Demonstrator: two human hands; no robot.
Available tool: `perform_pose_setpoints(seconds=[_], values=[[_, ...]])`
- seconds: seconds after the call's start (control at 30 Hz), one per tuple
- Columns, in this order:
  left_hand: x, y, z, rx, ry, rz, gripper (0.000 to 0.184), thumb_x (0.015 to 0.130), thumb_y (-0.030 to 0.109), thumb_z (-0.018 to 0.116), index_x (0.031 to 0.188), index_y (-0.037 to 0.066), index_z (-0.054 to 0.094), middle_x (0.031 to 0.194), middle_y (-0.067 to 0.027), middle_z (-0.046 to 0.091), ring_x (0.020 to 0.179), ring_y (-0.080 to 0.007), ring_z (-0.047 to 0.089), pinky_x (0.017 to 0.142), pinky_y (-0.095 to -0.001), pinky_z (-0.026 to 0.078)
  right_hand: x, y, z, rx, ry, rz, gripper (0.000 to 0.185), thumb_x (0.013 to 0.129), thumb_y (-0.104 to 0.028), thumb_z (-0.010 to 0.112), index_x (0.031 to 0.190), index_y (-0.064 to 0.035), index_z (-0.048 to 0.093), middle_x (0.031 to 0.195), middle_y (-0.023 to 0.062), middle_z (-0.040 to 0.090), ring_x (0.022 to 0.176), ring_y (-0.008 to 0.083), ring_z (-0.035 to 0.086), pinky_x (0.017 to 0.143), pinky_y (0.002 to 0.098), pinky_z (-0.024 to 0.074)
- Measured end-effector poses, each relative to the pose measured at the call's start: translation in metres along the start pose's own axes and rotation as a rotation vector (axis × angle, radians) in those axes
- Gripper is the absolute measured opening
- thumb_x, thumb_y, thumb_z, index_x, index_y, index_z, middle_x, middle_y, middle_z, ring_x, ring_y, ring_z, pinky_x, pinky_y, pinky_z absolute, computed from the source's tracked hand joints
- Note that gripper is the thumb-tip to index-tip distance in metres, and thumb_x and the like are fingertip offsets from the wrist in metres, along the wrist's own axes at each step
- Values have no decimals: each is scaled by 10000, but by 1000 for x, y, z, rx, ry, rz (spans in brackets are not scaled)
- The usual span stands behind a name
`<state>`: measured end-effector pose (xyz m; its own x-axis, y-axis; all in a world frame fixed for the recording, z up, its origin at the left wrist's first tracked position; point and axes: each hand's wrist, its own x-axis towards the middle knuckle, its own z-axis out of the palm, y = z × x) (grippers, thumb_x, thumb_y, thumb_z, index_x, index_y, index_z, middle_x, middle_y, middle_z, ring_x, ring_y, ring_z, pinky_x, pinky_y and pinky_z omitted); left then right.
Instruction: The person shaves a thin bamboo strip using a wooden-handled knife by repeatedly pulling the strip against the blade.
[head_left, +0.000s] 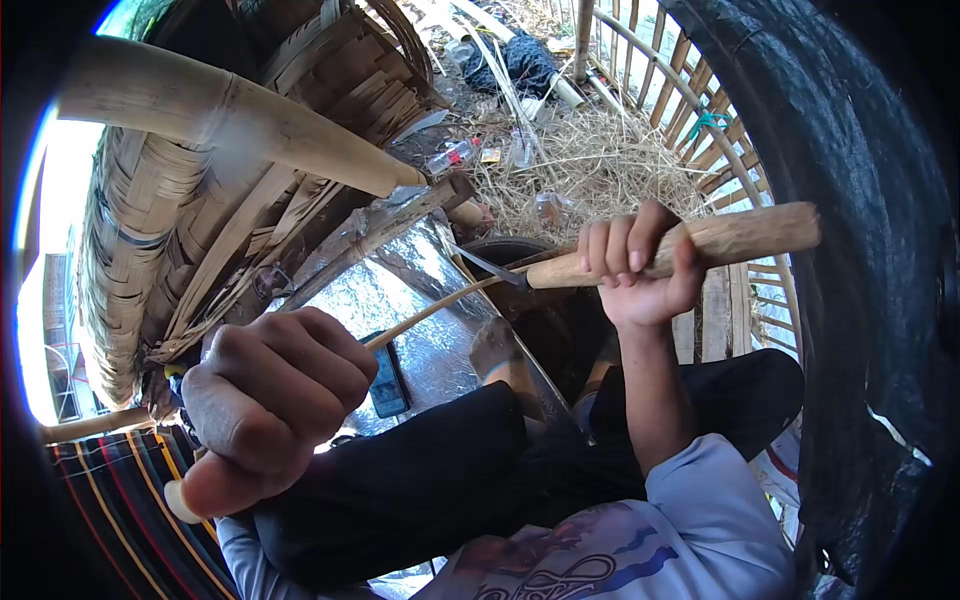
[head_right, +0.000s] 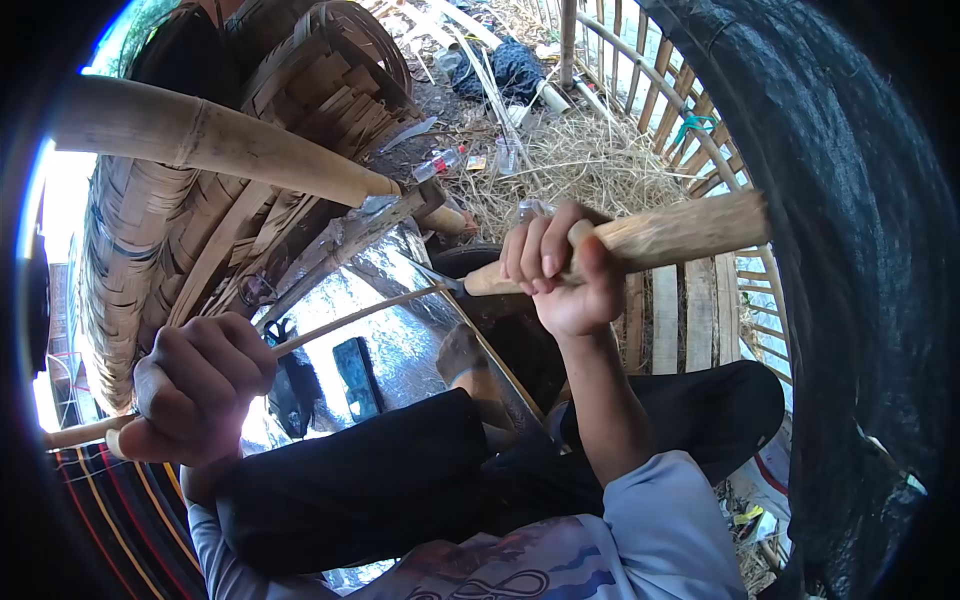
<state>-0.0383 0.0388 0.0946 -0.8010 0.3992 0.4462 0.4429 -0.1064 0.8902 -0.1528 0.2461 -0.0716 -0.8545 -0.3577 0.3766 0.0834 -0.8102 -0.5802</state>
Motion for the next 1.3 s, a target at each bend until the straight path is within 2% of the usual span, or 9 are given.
perform_pose_setpoints(seconds=[0.17, 0.37, 0.5, 0.7, 0.83, 0.9, 1.13, 1.23, 1.3], values=[[15, 5, 7, 20, 157, -66, 526, 935, 507, 316, 549, 150, 294, 501, 24, 330, 486, -146, 269, 511, -308, 259, 20, -35, -3, -59, 94, -75, 329, 844, -350, 471, 643, -114, 361, 483, 19, 347, 460, 129, 336, 515, 283, 325], [-3, -4, -8, -140, 296, 13, 463, 967, 376, 292, 574, 130, 282, 443, 13, 245, 406, -112, 195, 412, -287, 176, 27, -43, 9, -103, 322, -182, 259, 801, -262, 504, 654, -114, 352, 539, 30, 371, 463, 148, 351, 531, 272, 366], [2, -8, -14, -156, 402, 35, 386, 968, 355, 240, 659, 141, 330, 409, 26, 219, 344, -86, 135, 360, -248, 158, 22, -34, 10, -147, 216, -54, 204, 829, -209, 540, 736, -89, 403, 590, 28, 404, 509, 124, 423, 477, 260, 384], [1, -11, -17, -200, 335, 60, 462, 961, 480, 181, 680, 131, 293, 402, 50, 181, 325, -79, 118, 338, -257, 113, 26, -30, 26, -250, 336, -185, 151, 856, -181, 539, 799, -90, 433, 610, 25, 427, 549, 117, 449, 474, 257, 393], [-2, -12, -14, -207, 288, 95, 499, 934, 536, 160, 673, 131, 290, 397, 49, 194, 309, -78, 131, 325, -256, 108, 19, -13, 38, 7, 461, -366, 156, 858, -175, 534, 834, -112, 393, 607, 15, 383, 559, 122, 415, 503, 285, 397], [-2, -11, -15, -203, 280, 102, 502, 932, 539, 164, 669, 131, 289, 395, 48, 194, 304, -78, 133, 321, -255, 107, 5, 14, 40, -15, 426, -79, 160, 849, -129, 547, 820, -111, 391, 615, 16, 389, 556, 117, 418, 508, 281, 398], [-12, -12, -22, -185, 291, 113, 503, 938, 531, 148, 659, 135, 284, 395, 46, 189, 308, -85, 124, 329, -262, 99, 2, 1, 50, -75, 433, -449, 169, 874, -192, 461, 787, -103, 346, 618, 32, 376, 558, 126, 391, 466, 269, 379], [-10, -12, -22, -205, 287, 124, 500, 940, 527, 142, 658, 138, 281, 399, 44, 185, 316, -88, 116, 336, -265, 99, -13, 36, 37, -230, 330, -156, 138, 888, -176, 460, 817, -94, 375, 631, 30, 373, 562, 127, 394, 485, 275, 384], [-8, -12, -23, -211, 275, 129, 498, 941, 525, 140, 658, 140, 280, 402, 43, 183, 321, -89, 113, 340, -266, 101, -11, 30, 32, -310, 320, -207, 136, 892, -172, 458, 815, -90, 382, 636, 29, 370, 570, 127, 389, 495, 278, 382]])
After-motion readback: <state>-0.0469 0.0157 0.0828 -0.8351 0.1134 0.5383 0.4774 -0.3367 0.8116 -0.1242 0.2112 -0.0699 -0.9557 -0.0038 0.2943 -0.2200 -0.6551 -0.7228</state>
